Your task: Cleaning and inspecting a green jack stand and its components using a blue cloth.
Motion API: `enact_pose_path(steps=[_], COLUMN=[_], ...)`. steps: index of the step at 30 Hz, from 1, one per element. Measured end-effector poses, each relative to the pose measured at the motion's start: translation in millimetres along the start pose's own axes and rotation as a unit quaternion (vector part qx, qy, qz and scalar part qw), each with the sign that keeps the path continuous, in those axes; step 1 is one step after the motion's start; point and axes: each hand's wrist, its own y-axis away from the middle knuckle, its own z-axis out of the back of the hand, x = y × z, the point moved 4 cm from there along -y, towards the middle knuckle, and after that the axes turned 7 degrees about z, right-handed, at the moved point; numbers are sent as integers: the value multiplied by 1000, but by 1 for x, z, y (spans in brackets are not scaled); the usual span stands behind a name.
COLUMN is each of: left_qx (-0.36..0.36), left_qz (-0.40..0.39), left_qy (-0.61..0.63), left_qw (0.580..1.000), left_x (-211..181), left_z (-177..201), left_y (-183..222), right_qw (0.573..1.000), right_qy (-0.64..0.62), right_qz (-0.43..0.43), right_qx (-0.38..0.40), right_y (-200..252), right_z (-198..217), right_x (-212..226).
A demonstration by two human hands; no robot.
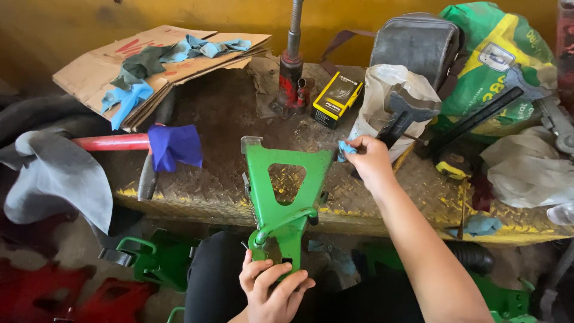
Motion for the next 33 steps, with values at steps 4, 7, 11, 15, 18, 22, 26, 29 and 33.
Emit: enact_pose_path(steps=[4,7,11,15,18,22,26,29,33], left_qx=[20,19,34,38,45,40,39,37,33], left_qz=[15,25,64,55,39,41,42,40,41], left_qy=[-7,-4,-7,6,8,6,12,13,13], left_qw=[1000,999,997,998,998,998,998,998,999], left_x=[-2,-6,-7,-7,-5,-6,-6,-5,-6], left_z=[0,0,1,2,3,4,3,2,1], left_y=[0,0,-2,-3,-2,-1,-3,-3,-4], right_qw=[996,993,989,960,977,972,939,915,887], right_qy=[-53,-96,-44,239,194,188,236,283,351], right_qz=[-66,-53,-140,-146,69,141,251,280,274], right_qx=[-36,-51,-5,-6,-59,-22,14,65,121], right_y=[12,23,30,30,20,12,3,-4,-10], right_z=[-3,-4,-7,-2,0,-12,-26,-36,-50], right_x=[-43,-57,-49,43,56,81,121,133,140])
